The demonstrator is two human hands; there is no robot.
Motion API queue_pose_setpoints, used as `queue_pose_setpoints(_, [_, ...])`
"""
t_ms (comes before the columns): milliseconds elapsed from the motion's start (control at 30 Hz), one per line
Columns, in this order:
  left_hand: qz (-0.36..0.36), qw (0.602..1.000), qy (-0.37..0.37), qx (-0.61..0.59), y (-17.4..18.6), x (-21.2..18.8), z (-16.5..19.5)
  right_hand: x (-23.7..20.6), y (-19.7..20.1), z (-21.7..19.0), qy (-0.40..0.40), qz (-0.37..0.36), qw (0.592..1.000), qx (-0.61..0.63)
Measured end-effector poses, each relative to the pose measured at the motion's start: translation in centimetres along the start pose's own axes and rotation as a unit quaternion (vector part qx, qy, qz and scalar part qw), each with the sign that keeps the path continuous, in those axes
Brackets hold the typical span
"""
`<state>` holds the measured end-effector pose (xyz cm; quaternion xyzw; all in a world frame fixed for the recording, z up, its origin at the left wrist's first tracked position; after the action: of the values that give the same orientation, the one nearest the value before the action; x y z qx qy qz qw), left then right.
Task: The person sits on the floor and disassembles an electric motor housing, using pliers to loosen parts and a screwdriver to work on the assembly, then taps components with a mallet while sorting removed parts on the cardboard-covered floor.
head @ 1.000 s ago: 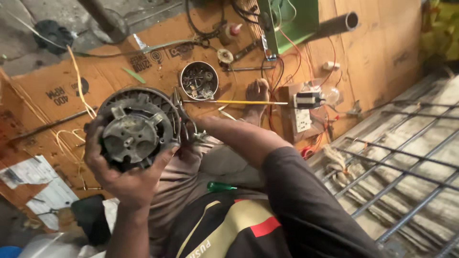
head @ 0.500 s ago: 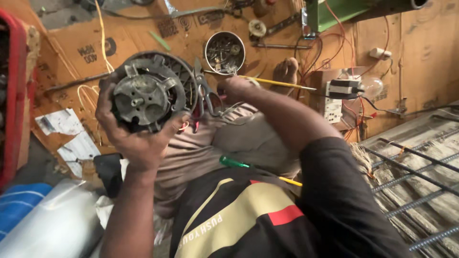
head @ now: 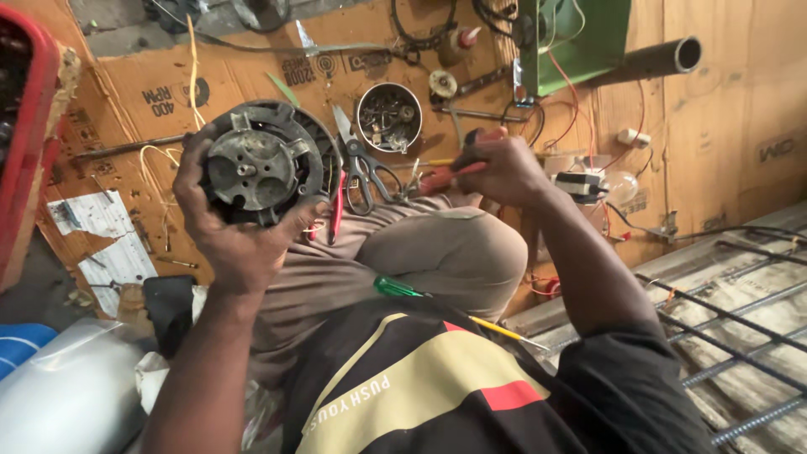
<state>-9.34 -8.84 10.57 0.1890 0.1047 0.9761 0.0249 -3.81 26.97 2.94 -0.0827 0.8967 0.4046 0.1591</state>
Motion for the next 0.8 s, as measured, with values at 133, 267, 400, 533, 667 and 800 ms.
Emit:
queue_pose_setpoints(133, [0.006,1.000,-0.018,0.003,0.1,0.3,0.0,-4.4,3.4,2.9,-0.168,0.079,0.960,0.211])
queue_pose_setpoints(267, [0.009,1.000,0.003,-0.009,0.4,0.4,-0.4,-8.4,8.6,2.1,-0.059,0.213,0.876,0.429])
queue_pose_setpoints(400, [0.007,1.000,0.026,-0.010,0.7,0.6,-0.7,-9.7,8.7,2.3,-0.131,0.373,0.492,0.775])
queue_pose_setpoints(533, [0.026,0.997,-0.015,0.075,1.3,1.1,-0.3,-5.1,7.0,-4.1,0.011,0.218,0.497,0.840])
queue_pose_setpoints(667, [0.023,0.997,0.002,0.077,1.7,1.2,-0.6,-5.6,7.3,-7.7,0.108,0.107,0.650,0.744])
queue_pose_setpoints(800, [-0.009,0.997,0.029,0.077,1.9,1.3,-0.7,-8.7,7.5,-4.1,-0.105,0.162,0.916,0.352])
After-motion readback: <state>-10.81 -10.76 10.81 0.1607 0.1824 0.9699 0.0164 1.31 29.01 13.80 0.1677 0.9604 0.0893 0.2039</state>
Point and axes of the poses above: each hand's wrist, its own x-axis towards the middle knuckle, its own y-axis out of the back of the hand, z = x × y, the point moved 7 cm from there along x, towards the middle knuckle, and after that the axes turned 4 degrees about z, right-handed, at the moved point
